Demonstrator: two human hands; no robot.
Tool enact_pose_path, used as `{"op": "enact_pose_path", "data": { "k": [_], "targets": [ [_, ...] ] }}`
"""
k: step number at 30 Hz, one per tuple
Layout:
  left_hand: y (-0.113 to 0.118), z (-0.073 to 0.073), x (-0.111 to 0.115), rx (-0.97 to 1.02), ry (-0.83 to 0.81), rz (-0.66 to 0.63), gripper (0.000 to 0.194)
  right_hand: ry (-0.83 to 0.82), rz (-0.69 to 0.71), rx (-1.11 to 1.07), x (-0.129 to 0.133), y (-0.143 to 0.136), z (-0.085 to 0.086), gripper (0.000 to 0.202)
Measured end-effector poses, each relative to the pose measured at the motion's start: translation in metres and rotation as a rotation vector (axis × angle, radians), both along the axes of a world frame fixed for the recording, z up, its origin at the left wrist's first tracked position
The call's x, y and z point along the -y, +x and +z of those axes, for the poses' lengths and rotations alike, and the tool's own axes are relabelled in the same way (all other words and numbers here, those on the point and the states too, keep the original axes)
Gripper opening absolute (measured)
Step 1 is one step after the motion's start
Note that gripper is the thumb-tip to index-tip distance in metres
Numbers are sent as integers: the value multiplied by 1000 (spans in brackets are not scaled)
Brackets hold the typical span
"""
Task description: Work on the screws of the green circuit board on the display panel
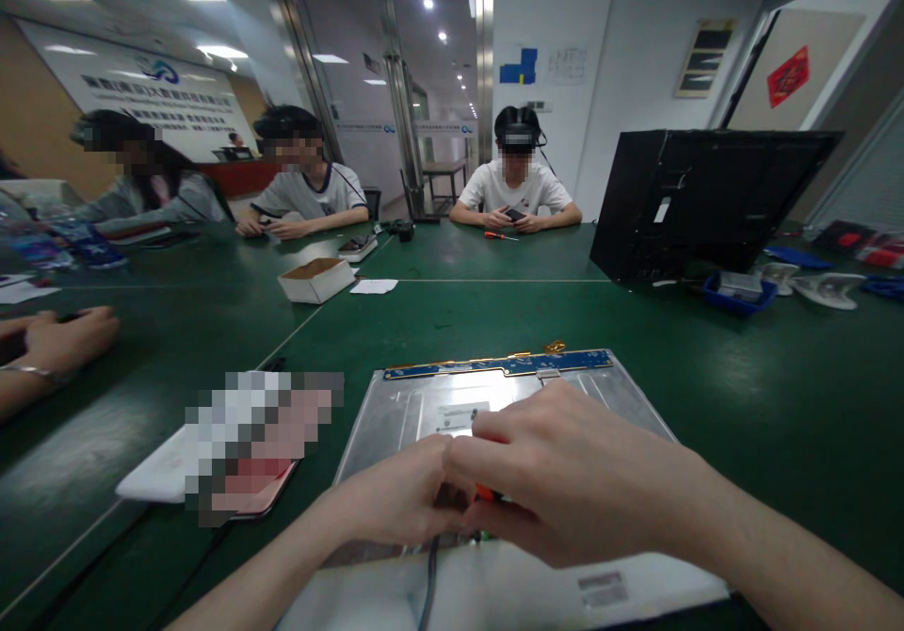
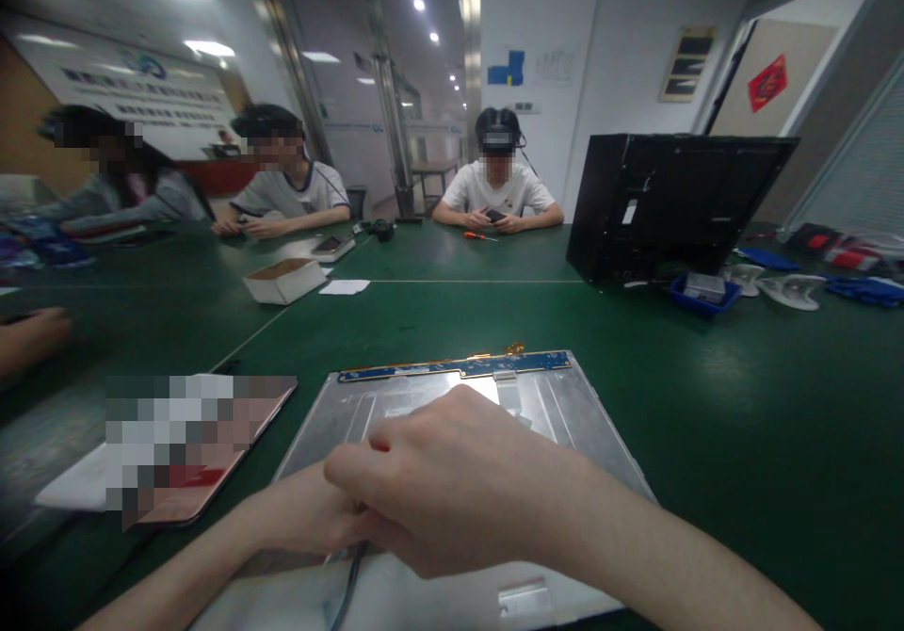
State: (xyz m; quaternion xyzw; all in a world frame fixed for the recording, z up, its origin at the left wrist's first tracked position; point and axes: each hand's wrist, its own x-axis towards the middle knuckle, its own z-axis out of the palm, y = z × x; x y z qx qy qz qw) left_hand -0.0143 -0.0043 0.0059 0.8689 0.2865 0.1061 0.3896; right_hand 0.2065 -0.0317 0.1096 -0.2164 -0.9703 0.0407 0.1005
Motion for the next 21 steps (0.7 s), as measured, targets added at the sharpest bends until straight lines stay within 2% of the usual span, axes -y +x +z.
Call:
{"op": "enact_pose_path", "data": {
  "k": [5, 10, 14, 21],
  "targets": [
    [0, 1, -2, -13, -18, 10, 10, -7, 7, 1, 1, 1, 2, 8],
    [-2, -1, -5, -8, -23, -45, 13, -11, -2, 13, -1, 0, 1, 8],
    [-2, -4, -2, 7, -28, -12, 19, -14, -6, 14, -1, -1, 0, 8],
    [-2, -2, -1, -31, -14, 0, 18, 13, -5, -12, -1, 0, -1, 11]
  ]
}}
